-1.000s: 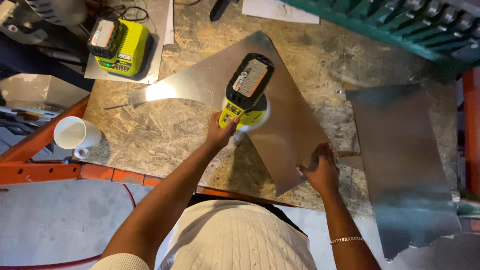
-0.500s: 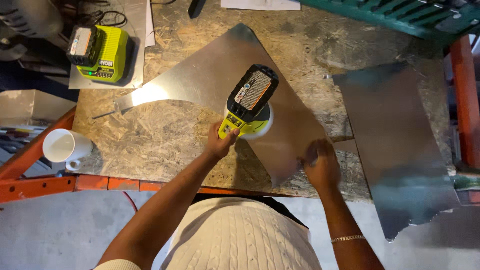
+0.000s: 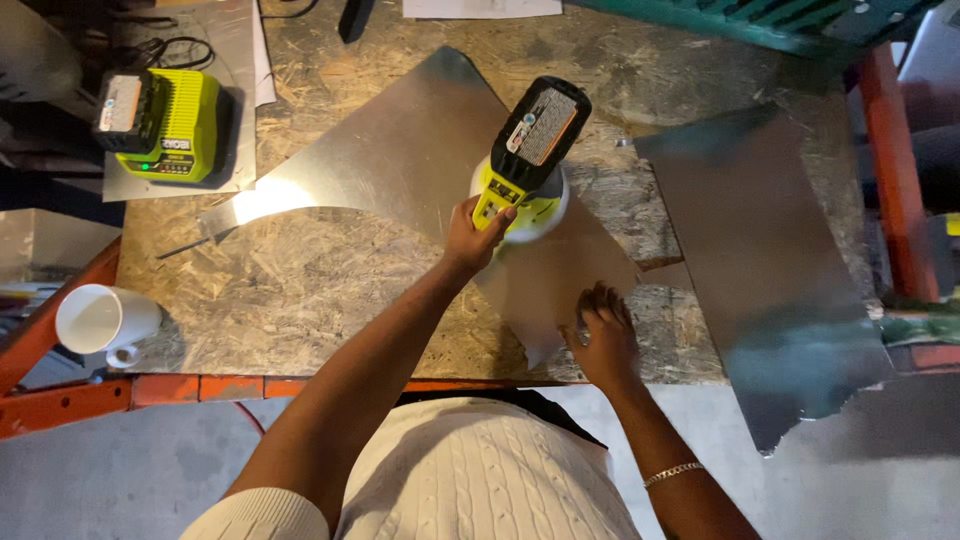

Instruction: The person sands a piece of sheet metal using a handheld power sander, moving the sander across the surface while holding the metal steady with the other hand.

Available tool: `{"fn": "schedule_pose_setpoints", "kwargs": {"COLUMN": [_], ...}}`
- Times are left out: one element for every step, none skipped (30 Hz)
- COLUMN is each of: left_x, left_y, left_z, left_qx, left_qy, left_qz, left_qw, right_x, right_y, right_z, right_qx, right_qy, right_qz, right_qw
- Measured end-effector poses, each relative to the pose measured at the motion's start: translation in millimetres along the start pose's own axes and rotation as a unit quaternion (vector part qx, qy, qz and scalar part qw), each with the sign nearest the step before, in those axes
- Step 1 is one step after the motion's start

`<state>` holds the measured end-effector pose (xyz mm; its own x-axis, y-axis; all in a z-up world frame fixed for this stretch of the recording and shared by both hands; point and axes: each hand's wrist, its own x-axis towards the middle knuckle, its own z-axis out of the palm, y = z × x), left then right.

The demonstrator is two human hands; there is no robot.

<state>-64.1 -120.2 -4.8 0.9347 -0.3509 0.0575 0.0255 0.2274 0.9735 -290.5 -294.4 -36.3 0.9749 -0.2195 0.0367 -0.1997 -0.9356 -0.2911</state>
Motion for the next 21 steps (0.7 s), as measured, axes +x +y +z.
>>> {"fn": "schedule_pose_setpoints", "kwargs": {"left_x": [5,6,6,7,6,5,4,3,1,0,-4,-8,-12,-13,-14,-15,-17,-19,-21,-23,-25], "left_y": [-6,-5,-3,-2,4,9,15,24,33,42,44,46,49,47,46,45,47,48,49,41,34], "left_z": [4,11,18,24,30,36,42,46,52,57,58,59,60,62,63,64,65,67,69,65,60], "left_qx": [0.015,0.013,0.003,-0.008,-0.007,0.006,0.019,0.019,0.011,0.003,0.003,0.024,0.045,0.046,0.04,0.035,0.035,0.042,0.048,0.048,0.056], "left_qy": [-0.001,-0.004,-0.003,-0.003,-0.004,-0.004,-0.004,-0.006,-0.019,-0.033,-0.034,-0.048,-0.062,-0.061,-0.065,-0.068,-0.068,-0.072,-0.077,-0.078,-0.077], "left_qz": [-0.013,-0.014,-0.014,-0.014,-0.015,-0.018,-0.022,-0.022,-0.02,-0.018,-0.018,-0.024,-0.029,-0.03,-0.027,-0.024,-0.024,-0.028,-0.031,-0.031,-0.027], "left_qw": [1.0,1.0,1.0,1.0,1.0,1.0,1.0,1.0,1.0,0.999,0.999,0.998,0.997,0.997,0.997,0.997,0.997,0.996,0.995,0.995,0.995], "right_x": [1,-1,-1,-2,-2,-3,-3,-3,-3,-3,-2,-2,-1,0,1,3,2,2,2,2,2], "right_y": [-1,0,1,2,2,1,1,1,2,2,2,2,1,-3,-8,-13,-14,-15,-15,-15,-14], "right_z": [-2,-1,1,3,2,1,-1,-1,-3,-4,-6,-7,-9,-15,-21,-28,-28,-29,-30,-28,-26], "right_qx": [0.014,0.013,0.024,0.035,0.035,0.028,0.021,0.02,0.012,0.004,0.003,0.002,0.0,0.001,-0.004,-0.01,-0.009,-0.008,-0.006,-0.006,-0.016], "right_qy": [-0.001,-0.001,0.0,0.001,0.002,-0.002,-0.006,-0.005,-0.021,-0.036,-0.036,-0.053,-0.07,-0.07,-0.094,-0.117,-0.117,-0.126,-0.134,-0.134,-0.133], "right_qz": [0.006,0.009,0.005,0.001,0.002,-0.002,-0.007,-0.006,-0.009,-0.012,-0.011,0.003,0.016,0.016,0.035,0.054,0.054,0.068,0.084,0.084,0.083], "right_qw": [1.0,1.0,1.0,0.999,0.999,1.0,1.0,1.0,1.0,0.999,0.999,0.999,0.997,0.997,0.995,0.992,0.992,0.99,0.987,0.987,0.988]}}
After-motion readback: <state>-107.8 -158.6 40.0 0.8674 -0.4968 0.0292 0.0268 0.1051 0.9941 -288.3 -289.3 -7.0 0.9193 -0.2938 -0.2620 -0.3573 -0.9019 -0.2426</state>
